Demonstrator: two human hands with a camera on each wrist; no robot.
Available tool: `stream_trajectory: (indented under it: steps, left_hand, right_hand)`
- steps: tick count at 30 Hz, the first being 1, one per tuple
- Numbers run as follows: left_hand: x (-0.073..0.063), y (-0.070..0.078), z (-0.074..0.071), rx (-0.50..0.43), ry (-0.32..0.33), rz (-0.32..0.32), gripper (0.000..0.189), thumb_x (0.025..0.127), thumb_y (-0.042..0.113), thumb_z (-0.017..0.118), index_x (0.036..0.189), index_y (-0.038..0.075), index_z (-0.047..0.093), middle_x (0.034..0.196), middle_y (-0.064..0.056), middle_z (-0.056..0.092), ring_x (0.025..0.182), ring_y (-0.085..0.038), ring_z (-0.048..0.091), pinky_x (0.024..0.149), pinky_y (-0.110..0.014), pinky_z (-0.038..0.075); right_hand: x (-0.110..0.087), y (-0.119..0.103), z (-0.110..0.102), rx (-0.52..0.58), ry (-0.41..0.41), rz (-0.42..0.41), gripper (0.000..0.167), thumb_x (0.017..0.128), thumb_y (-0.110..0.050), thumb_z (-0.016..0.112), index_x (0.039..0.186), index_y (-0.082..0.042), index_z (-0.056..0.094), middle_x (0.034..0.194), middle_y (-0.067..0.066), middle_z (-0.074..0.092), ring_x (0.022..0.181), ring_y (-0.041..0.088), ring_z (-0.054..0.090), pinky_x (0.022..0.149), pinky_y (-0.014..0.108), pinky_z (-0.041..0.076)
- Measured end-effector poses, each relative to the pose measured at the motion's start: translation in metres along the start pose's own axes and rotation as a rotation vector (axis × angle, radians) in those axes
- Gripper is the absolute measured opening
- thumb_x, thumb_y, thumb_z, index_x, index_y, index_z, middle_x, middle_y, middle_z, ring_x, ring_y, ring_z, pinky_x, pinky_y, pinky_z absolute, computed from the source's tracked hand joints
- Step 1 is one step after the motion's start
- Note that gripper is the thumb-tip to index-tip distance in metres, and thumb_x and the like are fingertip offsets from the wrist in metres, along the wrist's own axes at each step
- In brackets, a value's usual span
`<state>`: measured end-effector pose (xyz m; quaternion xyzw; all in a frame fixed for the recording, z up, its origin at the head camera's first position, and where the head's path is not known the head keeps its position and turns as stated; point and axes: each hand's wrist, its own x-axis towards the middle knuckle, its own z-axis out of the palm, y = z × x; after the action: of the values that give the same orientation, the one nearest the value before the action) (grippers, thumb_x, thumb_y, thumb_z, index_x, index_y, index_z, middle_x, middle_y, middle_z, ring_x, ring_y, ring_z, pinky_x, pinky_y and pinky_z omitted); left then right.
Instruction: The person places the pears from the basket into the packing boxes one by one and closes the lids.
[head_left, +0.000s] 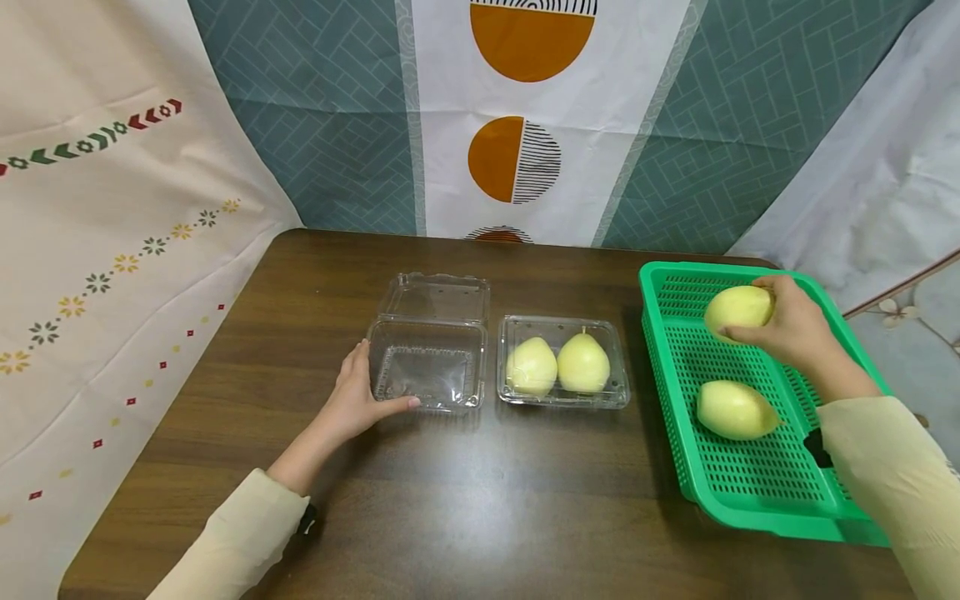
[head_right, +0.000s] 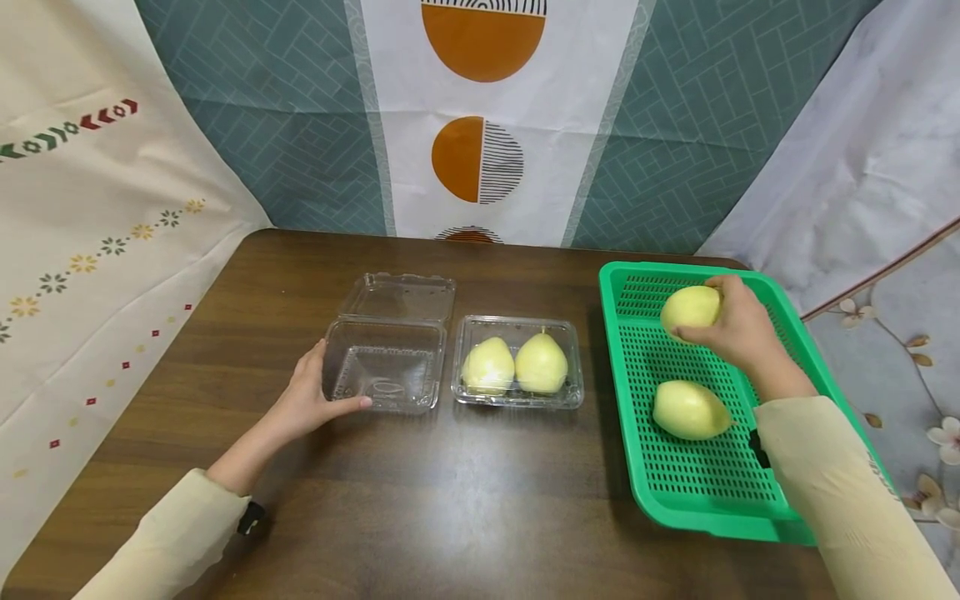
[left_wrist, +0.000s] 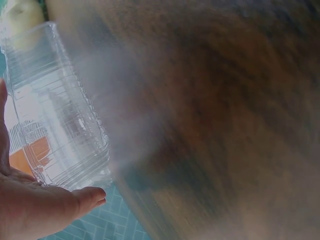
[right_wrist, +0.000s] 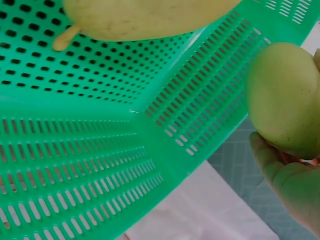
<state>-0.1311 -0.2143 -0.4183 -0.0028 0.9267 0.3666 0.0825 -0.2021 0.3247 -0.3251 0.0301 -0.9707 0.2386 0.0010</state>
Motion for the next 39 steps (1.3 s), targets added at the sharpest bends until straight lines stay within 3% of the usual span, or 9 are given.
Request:
stream_trajectory:
  steps: [15, 30, 39]
  left_hand:
    - [0.001, -0.001, 0.002, -0.016, -0.005, -0.006, 0.126, 0.071, 0.050, 0.079, 0.149, -0.007, -0.002, 0.153, -0.032, 0.004, 0.140, -0.049, 0.012, 0.110, -0.061, 0.023]
    - [0.000, 0.000, 0.001, -0.023, -0.003, -0.015, 0.126, 0.071, 0.049, 0.080, 0.149, -0.006, -0.002, 0.153, -0.032, 0.004, 0.140, -0.048, 0.012, 0.110, -0.060, 0.023]
    - [0.000, 0.000, 0.001, -0.022, 0.003, -0.012, 0.123, 0.073, 0.047, 0.079, 0.149, -0.006, -0.001, 0.153, -0.032, 0.005, 0.140, -0.048, 0.012, 0.110, -0.061, 0.023]
  right_hand:
    - [-0.001, -0.045, 0.001, 0.018, 0.068, -0.119, 0.079, 0.074, -0.018, 0.081, 0.132, 0.008, 0.034, 0.119, 0.031, 0.045, 0.095, 0.044, 0.046, 0.071, 0.052, 0.041]
    - [0.003, -0.094, 0.012, 0.052, 0.065, -0.299, 0.075, 0.071, -0.013, 0.083, 0.128, 0.009, 0.040, 0.120, 0.027, 0.047, 0.096, 0.039, 0.046, 0.073, 0.051, 0.040]
    - [0.003, -0.114, 0.015, 0.044, 0.029, -0.328, 0.074, 0.070, -0.012, 0.083, 0.128, 0.007, 0.040, 0.120, 0.026, 0.048, 0.099, 0.039, 0.048, 0.076, 0.053, 0.043]
